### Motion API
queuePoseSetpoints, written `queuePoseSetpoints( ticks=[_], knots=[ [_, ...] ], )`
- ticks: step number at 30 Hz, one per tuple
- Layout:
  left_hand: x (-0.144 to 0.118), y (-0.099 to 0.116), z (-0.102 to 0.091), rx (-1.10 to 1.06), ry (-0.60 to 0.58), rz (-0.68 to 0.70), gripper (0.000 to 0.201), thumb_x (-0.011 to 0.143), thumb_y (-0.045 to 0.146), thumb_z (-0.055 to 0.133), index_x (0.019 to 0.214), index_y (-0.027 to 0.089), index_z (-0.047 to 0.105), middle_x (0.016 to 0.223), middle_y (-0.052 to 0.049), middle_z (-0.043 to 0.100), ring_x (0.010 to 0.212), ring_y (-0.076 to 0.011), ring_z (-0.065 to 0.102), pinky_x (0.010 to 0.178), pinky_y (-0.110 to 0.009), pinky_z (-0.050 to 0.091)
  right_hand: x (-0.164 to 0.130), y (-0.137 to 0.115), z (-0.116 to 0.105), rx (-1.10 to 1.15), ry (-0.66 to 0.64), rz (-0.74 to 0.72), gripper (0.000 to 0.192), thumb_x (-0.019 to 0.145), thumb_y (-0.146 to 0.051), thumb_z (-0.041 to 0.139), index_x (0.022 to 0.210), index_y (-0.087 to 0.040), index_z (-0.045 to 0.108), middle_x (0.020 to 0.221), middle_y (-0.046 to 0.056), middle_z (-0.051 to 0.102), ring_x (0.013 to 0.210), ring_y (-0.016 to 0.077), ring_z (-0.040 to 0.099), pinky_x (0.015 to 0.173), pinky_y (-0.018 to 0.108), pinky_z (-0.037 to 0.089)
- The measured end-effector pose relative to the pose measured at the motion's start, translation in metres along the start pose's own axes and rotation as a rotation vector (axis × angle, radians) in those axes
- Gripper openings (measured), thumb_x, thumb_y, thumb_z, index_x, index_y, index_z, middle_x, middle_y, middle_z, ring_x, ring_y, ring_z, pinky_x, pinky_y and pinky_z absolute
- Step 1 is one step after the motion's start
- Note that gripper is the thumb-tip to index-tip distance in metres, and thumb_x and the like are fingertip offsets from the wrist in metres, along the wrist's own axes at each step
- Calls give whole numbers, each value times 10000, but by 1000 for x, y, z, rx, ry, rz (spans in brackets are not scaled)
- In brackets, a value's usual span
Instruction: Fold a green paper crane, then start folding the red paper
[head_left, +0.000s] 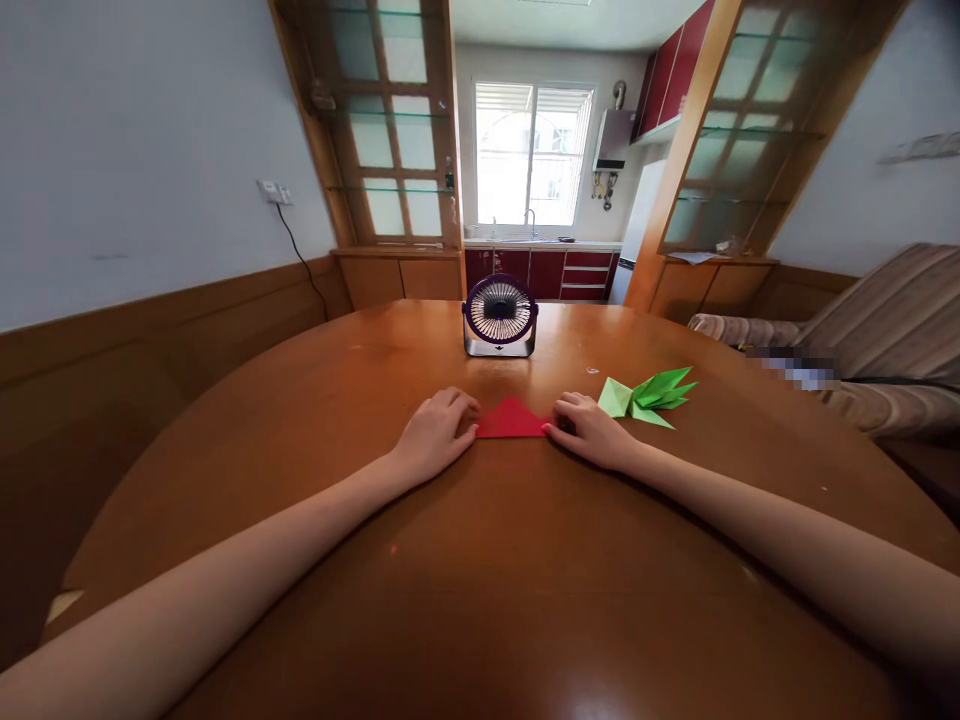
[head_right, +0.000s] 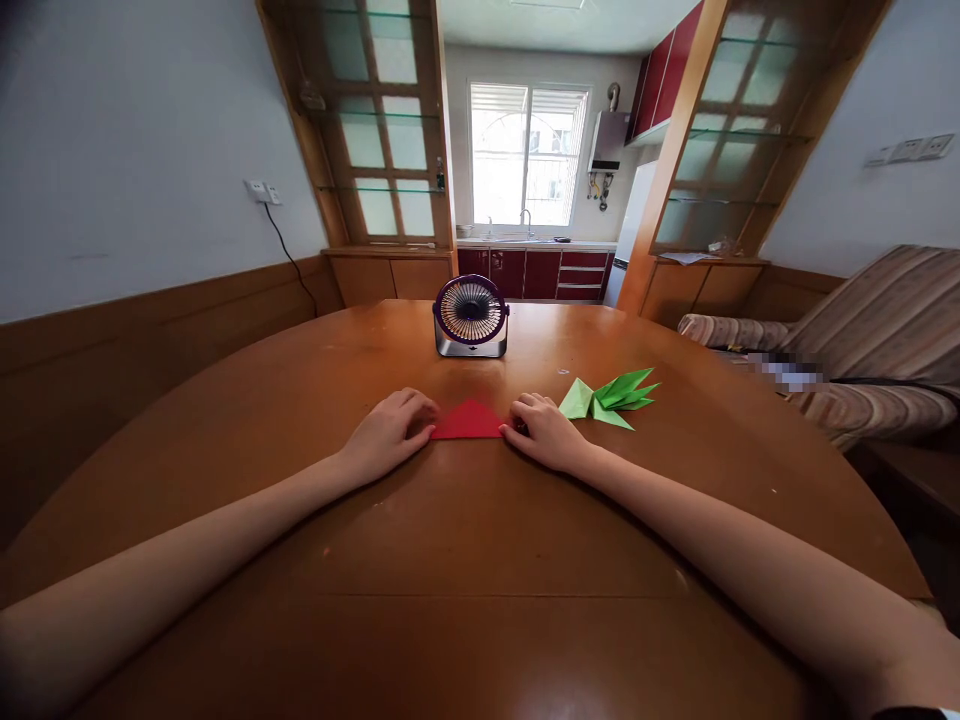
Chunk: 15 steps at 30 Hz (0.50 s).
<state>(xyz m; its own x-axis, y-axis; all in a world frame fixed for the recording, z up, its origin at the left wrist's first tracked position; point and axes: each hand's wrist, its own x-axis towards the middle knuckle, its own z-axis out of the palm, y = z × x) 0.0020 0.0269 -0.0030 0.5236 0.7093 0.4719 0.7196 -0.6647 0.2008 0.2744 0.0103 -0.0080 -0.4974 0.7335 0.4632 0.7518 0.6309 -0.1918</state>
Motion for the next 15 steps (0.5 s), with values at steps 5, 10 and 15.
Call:
queuePoseSetpoints(
  ticks=[5,10,15],
  knots=[
    [8,16,17,30,-176,260,409,986,287,334,1338,149,488,1458,-131,438,1359,-245,385,1123,-430,296,1,3,1,8,-5,-3,223,901,-288,544,717,-177,485,765,41,540,728,169,481,678,293,377],
    [18,20,25,56,-417,220,682,993,542,213,1507,93,209,1567,-174,168,1466,-260,126,1183,-434,119,1,1,0,2,-5,6,209,897,-281,548,725,-172,499,769,44,547,728,169,485,675,292,385],
    [21,19,23,21,-464,213,716,985,578,188,1519,101,171,1566,-178,136,1466,-253,119,1177,-422,130,-2,-3,0,-35,36,-53,98,904,-240,534,873,-155,570,895,92,595,834,210,546,780,366,455]
  ],
)
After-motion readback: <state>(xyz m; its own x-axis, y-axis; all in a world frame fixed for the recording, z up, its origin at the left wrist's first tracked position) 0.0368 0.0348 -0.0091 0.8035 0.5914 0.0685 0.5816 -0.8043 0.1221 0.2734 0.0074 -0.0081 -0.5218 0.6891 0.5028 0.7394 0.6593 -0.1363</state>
